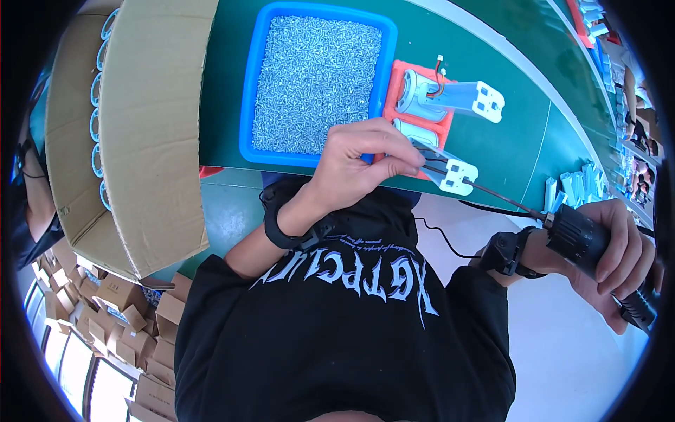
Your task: The person takes a motor from a box, places it into a holder, and fits a plastic housing over it. They pick up screws from a tray and use a power screwdriver to fasten the housing before placing the unit on the table.
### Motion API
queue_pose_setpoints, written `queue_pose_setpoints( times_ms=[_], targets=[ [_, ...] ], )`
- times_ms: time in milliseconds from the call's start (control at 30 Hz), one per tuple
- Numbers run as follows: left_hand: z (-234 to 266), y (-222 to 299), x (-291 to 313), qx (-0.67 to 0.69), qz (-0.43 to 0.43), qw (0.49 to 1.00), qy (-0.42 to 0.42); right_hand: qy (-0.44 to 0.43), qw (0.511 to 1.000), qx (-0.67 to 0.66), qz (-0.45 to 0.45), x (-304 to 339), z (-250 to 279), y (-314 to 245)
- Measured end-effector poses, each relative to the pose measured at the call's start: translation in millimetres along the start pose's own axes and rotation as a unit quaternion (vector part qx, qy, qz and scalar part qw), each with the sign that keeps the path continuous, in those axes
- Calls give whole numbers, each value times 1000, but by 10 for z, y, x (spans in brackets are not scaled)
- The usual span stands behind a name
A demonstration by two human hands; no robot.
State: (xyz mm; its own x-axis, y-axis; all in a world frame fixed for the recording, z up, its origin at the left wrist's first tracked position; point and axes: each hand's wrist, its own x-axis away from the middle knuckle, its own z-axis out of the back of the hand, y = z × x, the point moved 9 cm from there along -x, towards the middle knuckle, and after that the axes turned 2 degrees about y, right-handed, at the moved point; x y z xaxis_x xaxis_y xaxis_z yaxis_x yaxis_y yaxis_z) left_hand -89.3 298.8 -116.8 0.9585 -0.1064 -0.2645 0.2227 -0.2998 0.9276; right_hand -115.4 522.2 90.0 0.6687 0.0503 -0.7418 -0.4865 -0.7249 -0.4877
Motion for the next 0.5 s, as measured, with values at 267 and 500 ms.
queue_pose_setpoints(
  times_ms=[267,500],
  targets=[
    [-43,-34,-6,-15,35,999,-2,-45,998,-1,-35,-34,-136,92],
    [188,402,-103,-165,-127,977,54,-158,983,41,-86,-4,-497,300]
  ],
)
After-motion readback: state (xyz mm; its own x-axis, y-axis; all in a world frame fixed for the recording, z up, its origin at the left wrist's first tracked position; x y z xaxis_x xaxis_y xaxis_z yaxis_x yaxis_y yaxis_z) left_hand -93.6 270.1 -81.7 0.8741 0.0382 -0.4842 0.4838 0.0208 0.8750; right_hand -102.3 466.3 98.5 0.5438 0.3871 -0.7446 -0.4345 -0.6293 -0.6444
